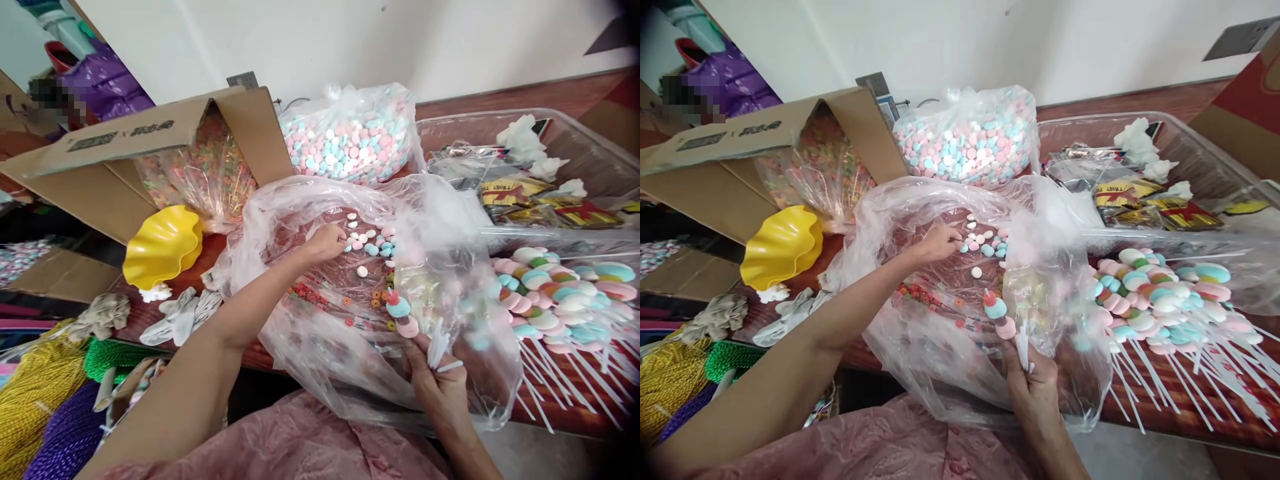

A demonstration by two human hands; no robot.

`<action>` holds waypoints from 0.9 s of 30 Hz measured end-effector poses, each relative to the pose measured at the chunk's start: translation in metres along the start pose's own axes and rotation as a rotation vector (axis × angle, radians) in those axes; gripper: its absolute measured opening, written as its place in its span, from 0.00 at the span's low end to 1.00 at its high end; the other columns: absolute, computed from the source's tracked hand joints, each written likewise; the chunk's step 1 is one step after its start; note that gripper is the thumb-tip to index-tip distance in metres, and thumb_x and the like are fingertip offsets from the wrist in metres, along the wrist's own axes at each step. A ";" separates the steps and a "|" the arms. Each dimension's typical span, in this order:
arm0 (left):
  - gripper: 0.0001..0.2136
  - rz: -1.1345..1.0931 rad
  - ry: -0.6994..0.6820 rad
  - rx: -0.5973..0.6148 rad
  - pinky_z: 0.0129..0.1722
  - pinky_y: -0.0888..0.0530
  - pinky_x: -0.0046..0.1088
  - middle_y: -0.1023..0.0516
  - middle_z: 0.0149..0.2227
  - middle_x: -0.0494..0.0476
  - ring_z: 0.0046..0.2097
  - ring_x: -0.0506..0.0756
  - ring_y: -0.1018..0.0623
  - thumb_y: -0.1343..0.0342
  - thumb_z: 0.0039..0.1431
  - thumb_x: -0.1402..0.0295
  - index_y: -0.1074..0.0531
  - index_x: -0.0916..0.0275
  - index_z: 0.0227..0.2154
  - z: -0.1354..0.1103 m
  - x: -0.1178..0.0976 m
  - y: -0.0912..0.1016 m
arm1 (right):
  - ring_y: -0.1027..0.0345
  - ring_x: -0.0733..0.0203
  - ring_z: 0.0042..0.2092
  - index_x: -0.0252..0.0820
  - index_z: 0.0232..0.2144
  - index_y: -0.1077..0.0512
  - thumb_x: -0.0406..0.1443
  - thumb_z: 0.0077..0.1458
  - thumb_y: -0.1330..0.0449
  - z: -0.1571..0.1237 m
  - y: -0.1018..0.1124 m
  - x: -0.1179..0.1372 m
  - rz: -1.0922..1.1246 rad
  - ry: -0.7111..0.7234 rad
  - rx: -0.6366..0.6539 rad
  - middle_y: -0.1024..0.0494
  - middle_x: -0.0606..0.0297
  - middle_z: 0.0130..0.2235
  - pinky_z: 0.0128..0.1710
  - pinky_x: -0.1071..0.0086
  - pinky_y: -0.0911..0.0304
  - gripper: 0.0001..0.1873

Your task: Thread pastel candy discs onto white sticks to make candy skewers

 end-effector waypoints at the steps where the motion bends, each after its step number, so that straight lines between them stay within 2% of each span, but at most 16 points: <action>1: 0.10 0.071 0.002 0.011 0.30 0.34 0.27 0.34 0.15 0.49 0.26 0.50 0.32 0.39 0.43 0.72 0.32 0.64 0.12 0.009 0.004 -0.007 | 0.51 0.69 0.22 0.40 0.20 0.35 0.45 0.60 0.41 0.000 0.001 -0.001 -0.016 0.003 0.004 0.43 0.71 0.19 0.19 0.73 0.51 0.22; 4: 0.10 0.195 -0.016 0.022 0.33 0.33 0.29 0.32 0.17 0.52 0.27 0.52 0.32 0.41 0.42 0.75 0.34 0.63 0.12 0.017 0.010 -0.020 | 0.49 0.67 0.22 0.41 0.19 0.34 0.46 0.60 0.42 -0.001 0.009 -0.007 -0.056 0.030 0.000 0.40 0.70 0.19 0.19 0.72 0.48 0.22; 8: 0.04 0.263 -0.084 0.003 0.40 0.32 0.31 0.23 0.28 0.58 0.34 0.55 0.28 0.43 0.45 0.77 0.27 0.64 0.20 0.007 0.006 -0.018 | 0.47 0.68 0.22 0.40 0.17 0.37 0.42 0.61 0.41 -0.001 0.019 -0.012 -0.098 0.054 -0.010 0.38 0.69 0.19 0.22 0.72 0.47 0.22; 12: 0.04 0.245 -0.164 -0.031 0.39 0.33 0.31 0.22 0.32 0.57 0.35 0.54 0.27 0.45 0.52 0.72 0.25 0.64 0.28 0.005 -0.007 -0.017 | 0.47 0.68 0.22 0.40 0.18 0.35 0.39 0.61 0.42 0.000 0.019 -0.010 -0.142 0.084 -0.006 0.38 0.70 0.20 0.22 0.72 0.47 0.20; 17: 0.04 0.366 -0.312 0.054 0.40 0.33 0.33 0.25 0.28 0.59 0.34 0.56 0.28 0.46 0.49 0.76 0.28 0.64 0.23 0.014 -0.021 -0.052 | 0.48 0.68 0.22 0.40 0.22 0.32 0.37 0.61 0.44 -0.001 0.009 -0.009 -0.164 0.130 0.051 0.39 0.71 0.20 0.22 0.72 0.49 0.15; 19: 0.06 0.373 -0.339 0.041 0.44 0.33 0.35 0.24 0.31 0.60 0.38 0.58 0.27 0.47 0.48 0.78 0.27 0.64 0.26 0.014 -0.021 -0.057 | 0.48 0.68 0.22 0.39 0.25 0.30 0.36 0.61 0.44 0.000 0.009 -0.007 -0.169 0.146 0.047 0.40 0.72 0.20 0.22 0.72 0.49 0.13; 21: 0.10 0.355 -0.360 0.004 0.47 0.33 0.35 0.23 0.36 0.62 0.42 0.59 0.27 0.47 0.47 0.80 0.25 0.64 0.32 0.010 -0.023 -0.053 | 0.49 0.68 0.22 0.39 0.29 0.27 0.36 0.61 0.44 0.002 0.009 -0.005 -0.161 0.147 0.048 0.40 0.72 0.20 0.21 0.73 0.49 0.10; 23: 0.13 0.283 -0.350 -0.016 0.47 0.32 0.35 0.24 0.38 0.61 0.43 0.59 0.26 0.46 0.46 0.80 0.24 0.64 0.36 0.001 -0.025 -0.044 | 0.49 0.68 0.22 0.39 0.29 0.27 0.37 0.61 0.44 0.003 0.007 0.000 -0.151 0.151 0.063 0.41 0.72 0.20 0.21 0.73 0.49 0.11; 27: 0.09 -0.076 -0.197 -0.017 0.38 0.31 0.31 0.26 0.31 0.54 0.33 0.53 0.28 0.42 0.49 0.74 0.22 0.64 0.34 -0.035 -0.027 -0.015 | 0.49 0.68 0.22 0.39 0.23 0.30 0.38 0.61 0.43 0.004 0.000 0.011 -0.183 0.170 0.073 0.41 0.72 0.19 0.21 0.73 0.49 0.15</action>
Point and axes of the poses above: each hand's wrist, its own z-axis towards the middle knuckle, its own y-axis out of the back of the hand, x = y × z, the point moved 10 cm from there along z, towards the middle knuckle
